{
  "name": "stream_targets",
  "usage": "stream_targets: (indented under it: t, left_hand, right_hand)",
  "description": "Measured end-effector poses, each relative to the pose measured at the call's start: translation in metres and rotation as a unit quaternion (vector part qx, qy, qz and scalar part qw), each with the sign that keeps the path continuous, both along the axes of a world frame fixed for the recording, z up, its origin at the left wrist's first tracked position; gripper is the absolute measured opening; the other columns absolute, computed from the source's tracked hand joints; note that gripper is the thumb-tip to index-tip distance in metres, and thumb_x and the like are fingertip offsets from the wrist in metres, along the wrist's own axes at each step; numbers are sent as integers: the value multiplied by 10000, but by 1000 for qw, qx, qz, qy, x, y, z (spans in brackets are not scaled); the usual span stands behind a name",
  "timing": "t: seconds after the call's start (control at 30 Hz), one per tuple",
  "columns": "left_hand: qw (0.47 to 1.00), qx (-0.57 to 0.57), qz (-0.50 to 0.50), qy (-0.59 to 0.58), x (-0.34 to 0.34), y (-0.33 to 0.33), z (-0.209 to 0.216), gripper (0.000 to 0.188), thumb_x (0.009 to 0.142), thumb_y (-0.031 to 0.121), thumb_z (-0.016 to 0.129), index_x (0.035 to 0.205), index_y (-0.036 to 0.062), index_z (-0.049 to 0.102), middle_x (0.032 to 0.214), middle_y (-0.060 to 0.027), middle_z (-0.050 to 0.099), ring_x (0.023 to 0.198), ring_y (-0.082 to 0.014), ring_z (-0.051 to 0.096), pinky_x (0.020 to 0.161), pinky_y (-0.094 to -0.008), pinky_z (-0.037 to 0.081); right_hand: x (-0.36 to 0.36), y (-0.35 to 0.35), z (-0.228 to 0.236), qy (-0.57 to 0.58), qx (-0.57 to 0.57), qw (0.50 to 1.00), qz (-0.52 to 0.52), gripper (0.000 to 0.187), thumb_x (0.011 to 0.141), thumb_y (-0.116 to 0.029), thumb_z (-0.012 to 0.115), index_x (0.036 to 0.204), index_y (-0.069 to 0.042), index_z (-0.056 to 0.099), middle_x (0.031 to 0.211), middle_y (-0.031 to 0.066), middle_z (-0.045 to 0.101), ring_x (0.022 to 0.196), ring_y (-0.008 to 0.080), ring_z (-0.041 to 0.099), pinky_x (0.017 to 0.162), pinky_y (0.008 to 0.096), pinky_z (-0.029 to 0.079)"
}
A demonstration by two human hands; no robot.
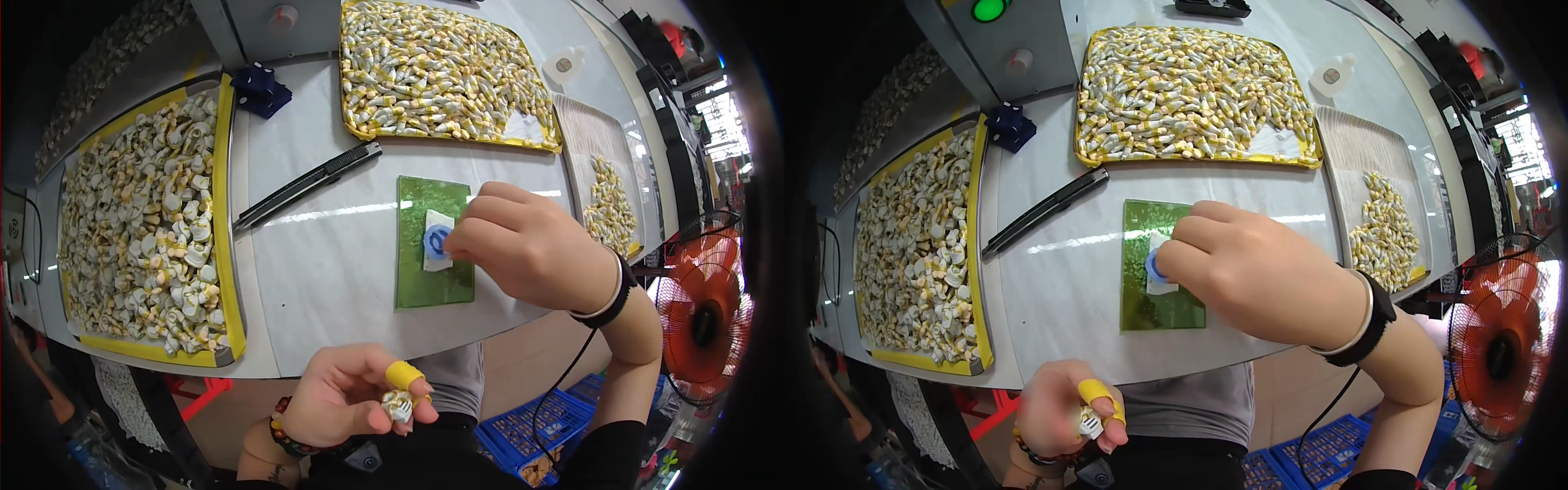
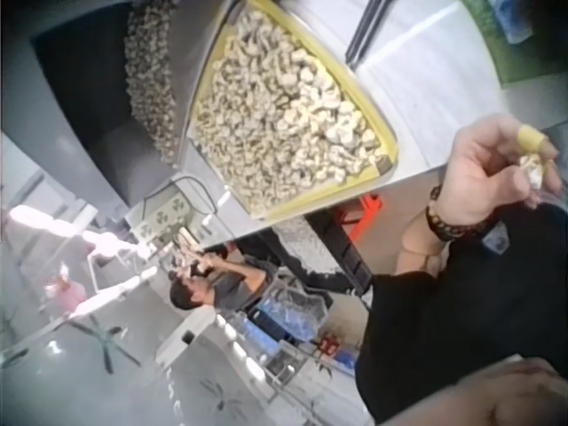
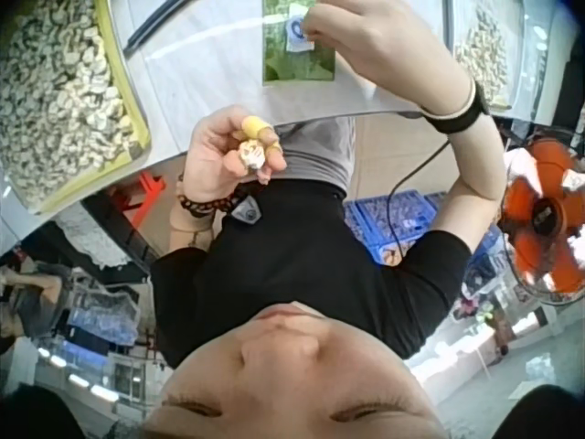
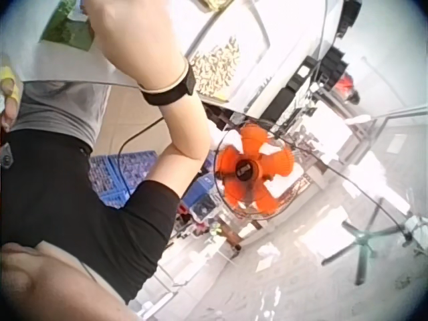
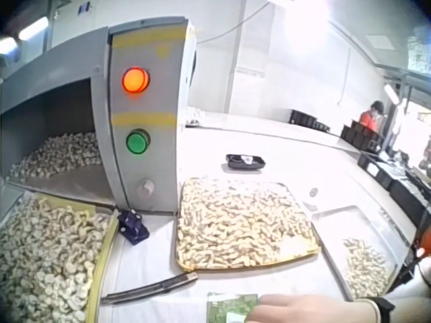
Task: The person repeatedly picks small white and yellow capsule halves from a tray, applies a small amount of blue gel from a green pad to one half, and joins the halves together. The assembled capsules are placed into a yellow tray on the left. The process is continuous and repetitive throughout the clip.
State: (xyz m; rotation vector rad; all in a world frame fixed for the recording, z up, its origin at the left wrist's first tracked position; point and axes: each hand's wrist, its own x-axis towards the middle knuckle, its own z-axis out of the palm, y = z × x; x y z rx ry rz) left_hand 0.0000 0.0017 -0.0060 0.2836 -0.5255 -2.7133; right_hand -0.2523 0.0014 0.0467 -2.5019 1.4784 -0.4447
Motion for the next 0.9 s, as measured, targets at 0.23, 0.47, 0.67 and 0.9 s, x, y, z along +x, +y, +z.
stream_targets:
  t: [0.23,0.47,0.67,0.9]
  left_hand:
    - [999,39,-19,-4,-7,0,0,433,770,274,719,1022,-38,555,861,-163,643,781,-198,623,666,-278,517]
    - [993,71,-93,-13,-9,-3,-3,488,779,369,698,996,-43,553,818,-135,634,724,-178,613,629,-268,503]
    - [985,103,-137,20,-15,-5,-2,433,822,369,661,948,-24,529,855,-119,626,744,-144,615,667,-254,501]
    - [982,120,-144,15,-17,-5,-3,358,861,320,627,940,-13,523,854,-118,624,744,-134,609,656,-243,495]
  right_hand:
    - [7,2,-1,-44,-10,999,-13,149,652,-6,592,783,-32,527,686,90,489,690,270,528,614,355,457]
    - [23,22,20,-282,65,956,-45,155,672,15,714,802,-32,643,688,63,586,595,203,564,515,288,432]
    - [34,30,14,-365,46,930,14,146,674,-14,693,790,-25,605,699,55,539,584,209,519,503,296,418]
    - [30,29,15,-344,20,938,40,151,676,16,708,809,-44,668,711,38,602,592,171,567,508,264,451]
